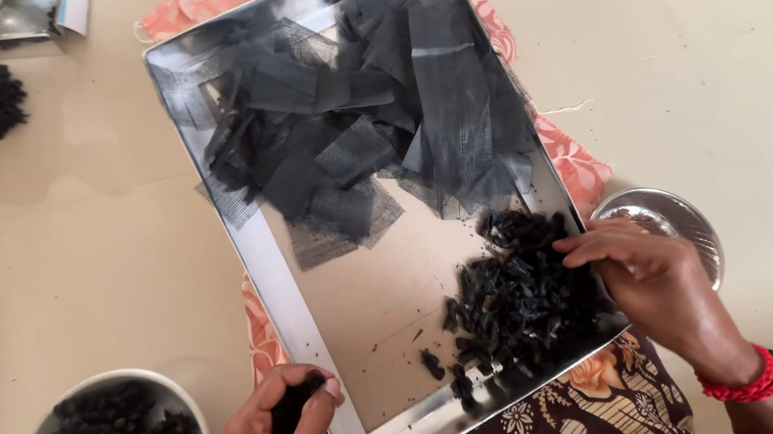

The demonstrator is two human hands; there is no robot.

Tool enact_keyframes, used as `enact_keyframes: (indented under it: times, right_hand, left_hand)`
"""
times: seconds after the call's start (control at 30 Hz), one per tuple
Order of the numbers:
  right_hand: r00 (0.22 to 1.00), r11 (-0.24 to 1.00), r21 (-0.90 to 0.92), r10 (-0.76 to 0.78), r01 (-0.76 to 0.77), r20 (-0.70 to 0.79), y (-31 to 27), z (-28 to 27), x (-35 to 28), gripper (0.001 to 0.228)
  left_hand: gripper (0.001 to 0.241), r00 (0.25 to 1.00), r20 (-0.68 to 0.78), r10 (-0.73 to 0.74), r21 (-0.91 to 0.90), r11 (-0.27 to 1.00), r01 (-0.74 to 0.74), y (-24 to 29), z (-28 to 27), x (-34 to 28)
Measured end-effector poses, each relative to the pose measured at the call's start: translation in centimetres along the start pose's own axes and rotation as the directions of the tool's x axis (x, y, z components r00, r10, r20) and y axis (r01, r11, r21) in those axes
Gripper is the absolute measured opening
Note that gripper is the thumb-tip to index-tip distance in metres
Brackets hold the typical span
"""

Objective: The person manually assembles small black fiber components by hand, taking pieces from a metal tray and placing them into a white bowl.

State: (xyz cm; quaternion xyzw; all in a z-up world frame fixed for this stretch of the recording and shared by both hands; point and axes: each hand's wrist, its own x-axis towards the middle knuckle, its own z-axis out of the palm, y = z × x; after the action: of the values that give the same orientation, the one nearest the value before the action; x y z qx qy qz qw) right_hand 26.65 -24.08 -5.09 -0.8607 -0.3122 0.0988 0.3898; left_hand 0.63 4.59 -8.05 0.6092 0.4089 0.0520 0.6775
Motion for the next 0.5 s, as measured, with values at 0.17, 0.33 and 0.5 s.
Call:
enact_keyframes:
  times: [0.17, 0.33, 0.5]
  right_hand:
    - [0.997, 0.996, 0.048, -0.068, 0.070, -0.032, -0.4, -1.2, -0.7, 0.028]
    - [0.996, 0.968, 0.248, -0.058, 0.039, 0.070, 1.6, -6.8, -3.1, 0.029]
    - [0.988, 0.962, 0.274, -0.037, -0.005, 0.147, 6.8, -11.4, -4.7, 0.028]
  left_hand:
    - [0.014, 0.978, 0.078, -0.195, 0.065, 0.980, 0.190, 1.9, -0.7, -1.6]
    - [0.013, 0.974, 0.135, -0.181, 0.115, 0.979, 0.166, 3.7, -0.7, -3.1]
    - [0.017, 0.914, 0.381, -0.137, -0.056, 0.984, 0.171, 5.0, 0.1, -4.8]
